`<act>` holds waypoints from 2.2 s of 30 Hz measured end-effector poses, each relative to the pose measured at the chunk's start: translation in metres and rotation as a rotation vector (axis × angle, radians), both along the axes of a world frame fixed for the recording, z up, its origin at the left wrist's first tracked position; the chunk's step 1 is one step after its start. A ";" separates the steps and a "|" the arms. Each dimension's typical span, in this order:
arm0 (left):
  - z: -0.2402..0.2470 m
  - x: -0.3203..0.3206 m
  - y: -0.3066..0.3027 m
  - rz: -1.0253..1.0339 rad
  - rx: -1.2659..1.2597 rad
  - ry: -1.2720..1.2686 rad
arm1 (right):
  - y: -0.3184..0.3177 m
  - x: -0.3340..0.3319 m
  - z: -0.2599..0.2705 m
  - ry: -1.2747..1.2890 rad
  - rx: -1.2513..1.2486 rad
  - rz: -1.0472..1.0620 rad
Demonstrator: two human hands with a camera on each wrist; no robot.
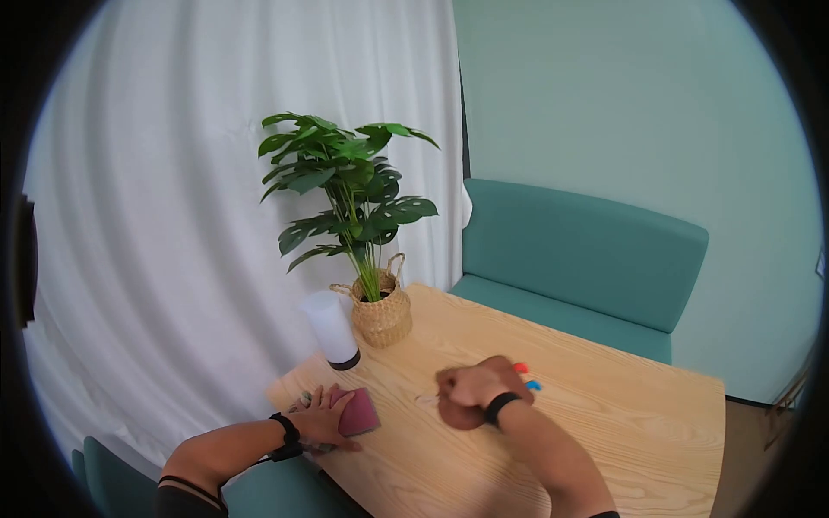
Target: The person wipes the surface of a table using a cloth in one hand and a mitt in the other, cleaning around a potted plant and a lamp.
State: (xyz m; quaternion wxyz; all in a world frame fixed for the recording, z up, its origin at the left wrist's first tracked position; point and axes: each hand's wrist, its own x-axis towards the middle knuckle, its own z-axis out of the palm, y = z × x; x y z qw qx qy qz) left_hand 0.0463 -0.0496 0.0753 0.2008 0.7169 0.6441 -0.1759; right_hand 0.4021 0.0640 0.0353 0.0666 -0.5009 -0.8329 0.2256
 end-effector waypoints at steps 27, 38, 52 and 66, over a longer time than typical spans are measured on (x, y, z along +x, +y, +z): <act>-0.003 -0.010 0.003 -0.036 0.022 -0.033 | -0.531 0.206 0.068 -0.119 0.109 -0.751; -0.004 -0.011 0.000 -0.021 0.046 -0.063 | -0.528 0.239 0.068 0.083 0.069 -0.698; -0.005 -0.011 0.002 -0.031 0.030 -0.040 | -0.526 0.235 0.060 0.050 0.174 -0.897; -0.004 -0.013 -0.001 -0.028 0.056 -0.076 | -0.546 0.256 0.001 1.522 0.499 -1.217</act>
